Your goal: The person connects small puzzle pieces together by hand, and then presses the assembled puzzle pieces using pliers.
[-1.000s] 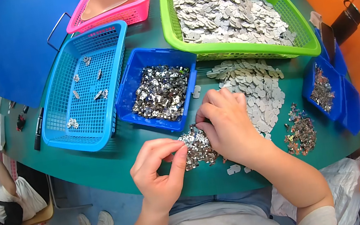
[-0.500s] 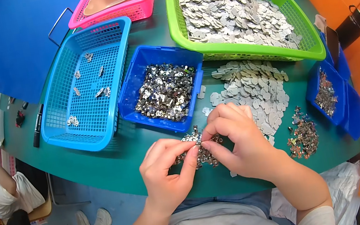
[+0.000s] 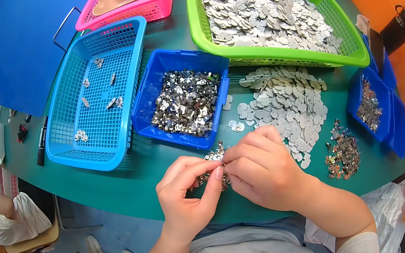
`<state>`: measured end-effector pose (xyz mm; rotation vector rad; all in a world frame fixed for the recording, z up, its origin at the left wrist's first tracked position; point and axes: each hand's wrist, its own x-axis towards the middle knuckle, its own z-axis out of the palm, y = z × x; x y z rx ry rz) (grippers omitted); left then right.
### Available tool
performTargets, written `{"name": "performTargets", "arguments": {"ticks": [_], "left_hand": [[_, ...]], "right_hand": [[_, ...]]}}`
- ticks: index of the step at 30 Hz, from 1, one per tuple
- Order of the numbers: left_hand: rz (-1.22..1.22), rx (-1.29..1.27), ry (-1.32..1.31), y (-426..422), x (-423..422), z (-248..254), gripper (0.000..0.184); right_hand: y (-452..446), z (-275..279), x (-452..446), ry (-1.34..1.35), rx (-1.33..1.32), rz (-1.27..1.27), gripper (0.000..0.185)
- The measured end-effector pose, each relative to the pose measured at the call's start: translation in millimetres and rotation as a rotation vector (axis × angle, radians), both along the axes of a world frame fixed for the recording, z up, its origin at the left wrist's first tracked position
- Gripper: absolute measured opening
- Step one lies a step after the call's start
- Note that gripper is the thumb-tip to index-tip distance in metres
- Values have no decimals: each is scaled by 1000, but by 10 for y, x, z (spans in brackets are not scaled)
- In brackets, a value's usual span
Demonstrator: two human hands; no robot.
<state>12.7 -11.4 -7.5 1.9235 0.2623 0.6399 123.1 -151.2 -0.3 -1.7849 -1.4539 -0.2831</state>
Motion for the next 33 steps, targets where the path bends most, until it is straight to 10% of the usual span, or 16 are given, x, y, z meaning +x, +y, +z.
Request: {"name": "performTargets", "arguments": {"ticks": [33], "left_hand": [[-32, -285, -82, -3, -72, -94, 17]], "right_hand": [[-39, 55, 5, 559, -12, 49, 12]]}}
